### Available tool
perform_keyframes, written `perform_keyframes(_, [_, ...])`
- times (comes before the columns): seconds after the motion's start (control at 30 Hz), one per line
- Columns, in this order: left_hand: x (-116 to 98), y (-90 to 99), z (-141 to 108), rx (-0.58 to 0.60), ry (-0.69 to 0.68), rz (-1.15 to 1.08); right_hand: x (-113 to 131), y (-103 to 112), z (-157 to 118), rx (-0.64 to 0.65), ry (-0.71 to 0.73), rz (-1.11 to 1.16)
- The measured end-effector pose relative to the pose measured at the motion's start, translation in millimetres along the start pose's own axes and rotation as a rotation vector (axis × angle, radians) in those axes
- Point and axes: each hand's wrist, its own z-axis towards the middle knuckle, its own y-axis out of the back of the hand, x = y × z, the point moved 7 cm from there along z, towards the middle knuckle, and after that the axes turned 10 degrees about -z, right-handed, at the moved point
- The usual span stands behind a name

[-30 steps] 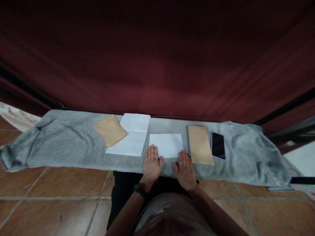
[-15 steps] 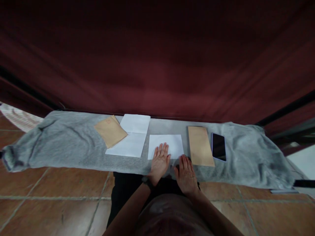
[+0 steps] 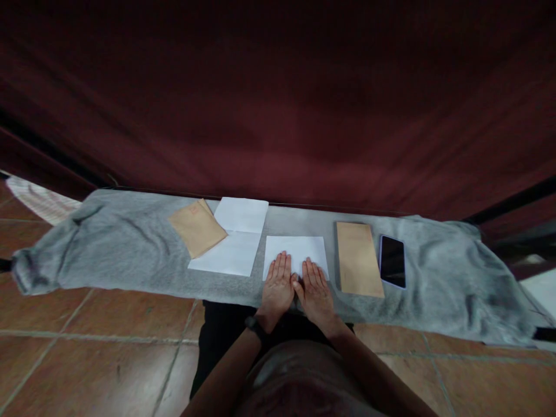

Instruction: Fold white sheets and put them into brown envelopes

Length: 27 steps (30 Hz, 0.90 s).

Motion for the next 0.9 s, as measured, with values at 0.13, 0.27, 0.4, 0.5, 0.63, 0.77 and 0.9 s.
perform_keyframes(0.13, [7, 7.1, -6, -0.064, 0.084, 0.001, -10, 1, -3, -0.023, -0.032, -0.049])
perform_keyframes(0.27, [15, 13.6, -11, -0.129, 0.164, -0.010, -17, 1, -7, -0.040, -0.065, -0.070])
perform_keyframes(0.4, [21, 16.8, -16, -0.171, 0.206, -0.018, -23, 2, -12, -0.050, -0.102, -0.077])
perform_keyframes(0.5, [25, 17.1, -19, -0.178, 0.226, -0.015, -25, 3, -15, -0.058, -0.115, -0.087])
perform_keyframes(0.63, [27, 19.4, -20, -0.169, 0.252, 0.002, -28, 5, -17, -0.072, -0.143, -0.082])
perform_keyframes(0.77, [16, 20.4, -2, -0.101, 0.169, 0.008, -26, 9, -9, -0.057, -0.122, -0.033])
perform_keyframes(0.9, [4, 10.0, 26, 0.019, 0.068, -0.027, -14, 6, 20, -0.005, -0.007, 0.063])
